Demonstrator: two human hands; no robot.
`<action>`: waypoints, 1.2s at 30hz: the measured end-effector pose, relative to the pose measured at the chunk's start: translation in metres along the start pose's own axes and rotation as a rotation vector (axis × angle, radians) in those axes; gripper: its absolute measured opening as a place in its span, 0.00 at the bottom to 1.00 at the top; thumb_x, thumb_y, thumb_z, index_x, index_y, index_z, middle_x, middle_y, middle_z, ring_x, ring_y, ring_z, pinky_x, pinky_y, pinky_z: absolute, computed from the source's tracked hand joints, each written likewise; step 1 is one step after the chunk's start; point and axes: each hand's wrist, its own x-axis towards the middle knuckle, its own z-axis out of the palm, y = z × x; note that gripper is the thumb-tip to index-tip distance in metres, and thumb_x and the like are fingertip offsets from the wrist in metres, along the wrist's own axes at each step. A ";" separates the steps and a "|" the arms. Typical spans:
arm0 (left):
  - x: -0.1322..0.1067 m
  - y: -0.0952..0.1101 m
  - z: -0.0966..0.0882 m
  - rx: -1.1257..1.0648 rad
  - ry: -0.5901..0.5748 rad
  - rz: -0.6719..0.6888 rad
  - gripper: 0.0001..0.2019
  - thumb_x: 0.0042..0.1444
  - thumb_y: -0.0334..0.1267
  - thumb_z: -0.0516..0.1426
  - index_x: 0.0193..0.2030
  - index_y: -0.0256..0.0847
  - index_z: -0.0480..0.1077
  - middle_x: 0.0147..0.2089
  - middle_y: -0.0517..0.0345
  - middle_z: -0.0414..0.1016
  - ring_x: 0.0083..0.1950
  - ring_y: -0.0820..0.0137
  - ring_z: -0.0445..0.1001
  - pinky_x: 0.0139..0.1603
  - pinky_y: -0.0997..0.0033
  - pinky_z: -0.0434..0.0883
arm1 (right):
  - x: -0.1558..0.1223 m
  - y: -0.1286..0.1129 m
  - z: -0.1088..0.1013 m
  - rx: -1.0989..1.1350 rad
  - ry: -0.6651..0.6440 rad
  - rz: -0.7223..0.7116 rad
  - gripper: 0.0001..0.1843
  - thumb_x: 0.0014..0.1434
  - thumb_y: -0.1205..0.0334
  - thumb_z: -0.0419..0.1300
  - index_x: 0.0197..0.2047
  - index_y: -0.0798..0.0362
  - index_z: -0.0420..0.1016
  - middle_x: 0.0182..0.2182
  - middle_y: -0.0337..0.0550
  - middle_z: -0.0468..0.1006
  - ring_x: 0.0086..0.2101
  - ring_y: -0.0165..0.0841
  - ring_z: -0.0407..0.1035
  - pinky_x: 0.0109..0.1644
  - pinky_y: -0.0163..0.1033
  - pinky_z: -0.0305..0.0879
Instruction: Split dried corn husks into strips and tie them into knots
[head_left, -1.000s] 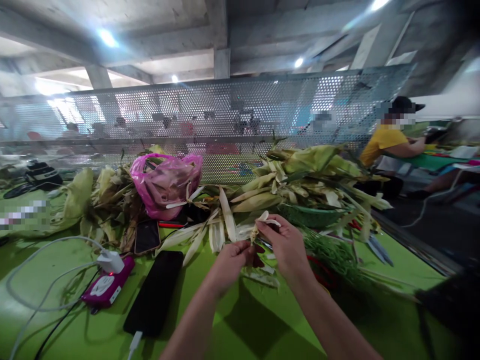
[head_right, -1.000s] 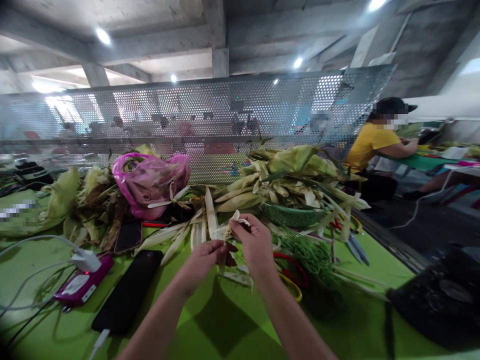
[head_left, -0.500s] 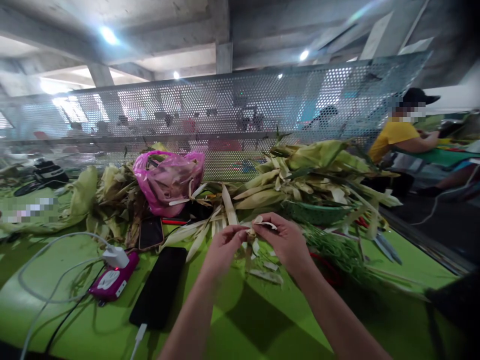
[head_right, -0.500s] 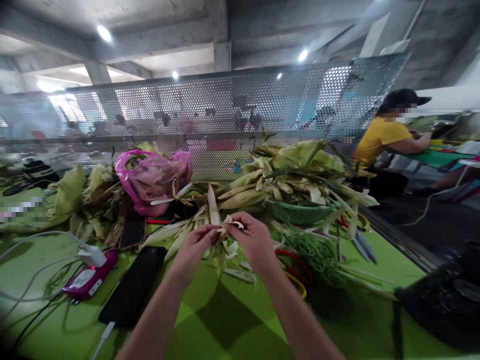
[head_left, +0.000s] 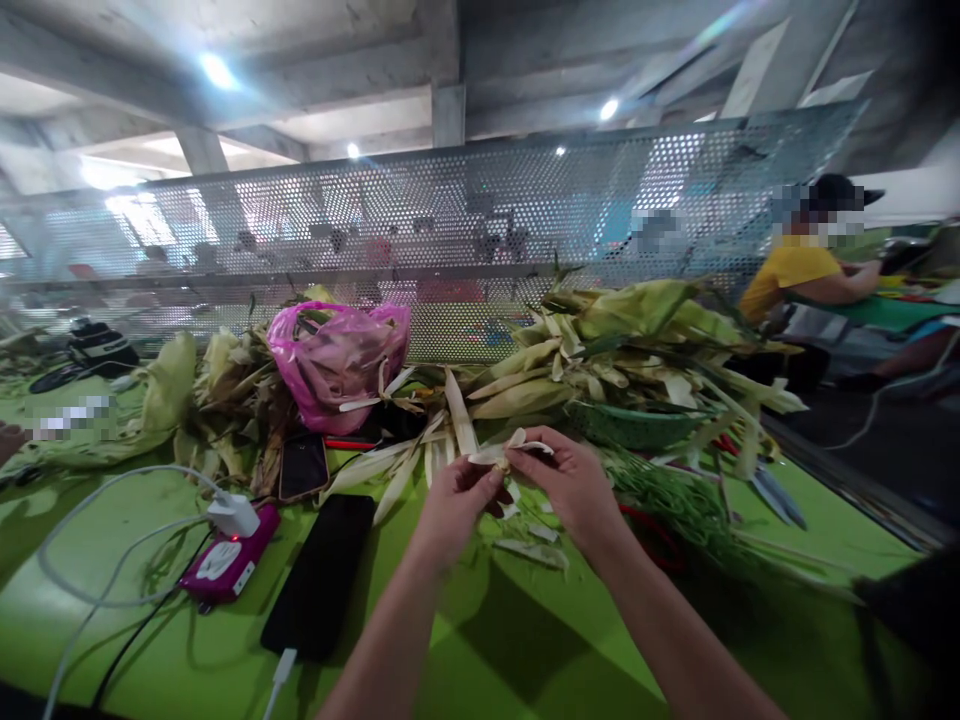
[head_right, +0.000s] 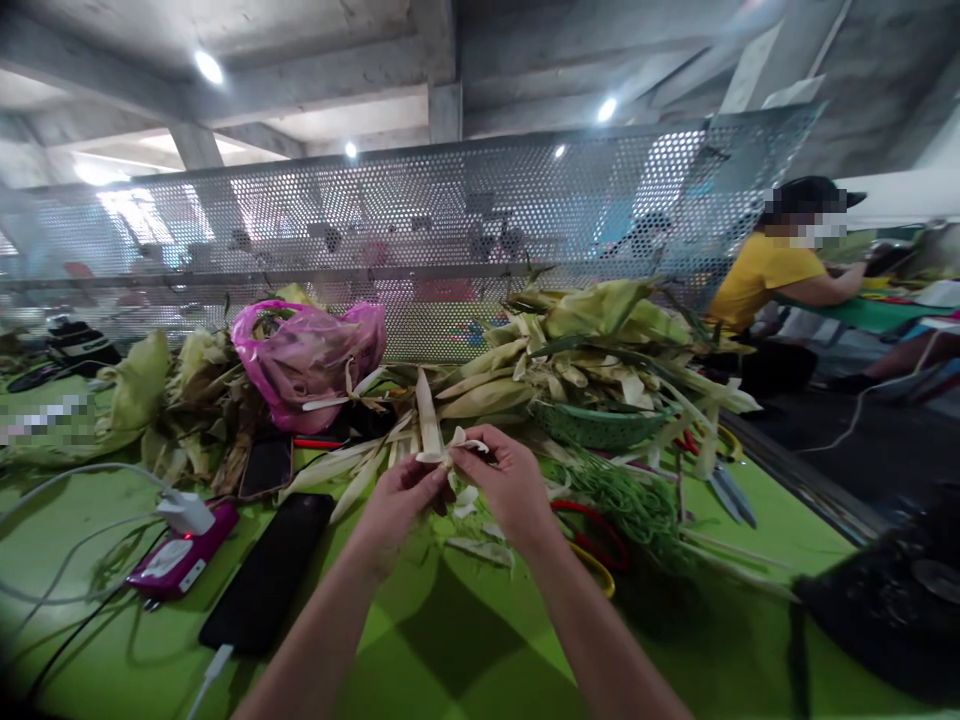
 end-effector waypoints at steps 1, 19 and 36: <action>0.001 -0.001 0.000 0.015 -0.009 0.009 0.20 0.43 0.49 0.66 0.35 0.36 0.70 0.27 0.58 0.72 0.27 0.73 0.70 0.28 0.74 0.64 | 0.000 0.001 0.000 0.024 0.004 0.010 0.13 0.45 0.53 0.69 0.30 0.51 0.74 0.24 0.36 0.72 0.26 0.30 0.66 0.31 0.35 0.66; -0.001 0.011 -0.008 0.091 0.001 0.071 0.17 0.46 0.45 0.65 0.39 0.36 0.76 0.39 0.49 0.78 0.41 0.67 0.74 0.45 0.70 0.67 | 0.002 -0.004 -0.005 -0.071 -0.160 0.011 0.09 0.47 0.57 0.66 0.29 0.52 0.73 0.20 0.32 0.68 0.21 0.26 0.59 0.25 0.33 0.56; 0.011 0.008 -0.027 -0.264 0.368 0.105 0.14 0.38 0.39 0.69 0.32 0.36 0.75 0.30 0.60 0.75 0.30 0.77 0.71 0.35 0.76 0.68 | -0.001 0.014 0.010 -0.049 -0.082 0.030 0.12 0.56 0.51 0.61 0.36 0.52 0.73 0.32 0.41 0.75 0.34 0.33 0.67 0.40 0.38 0.63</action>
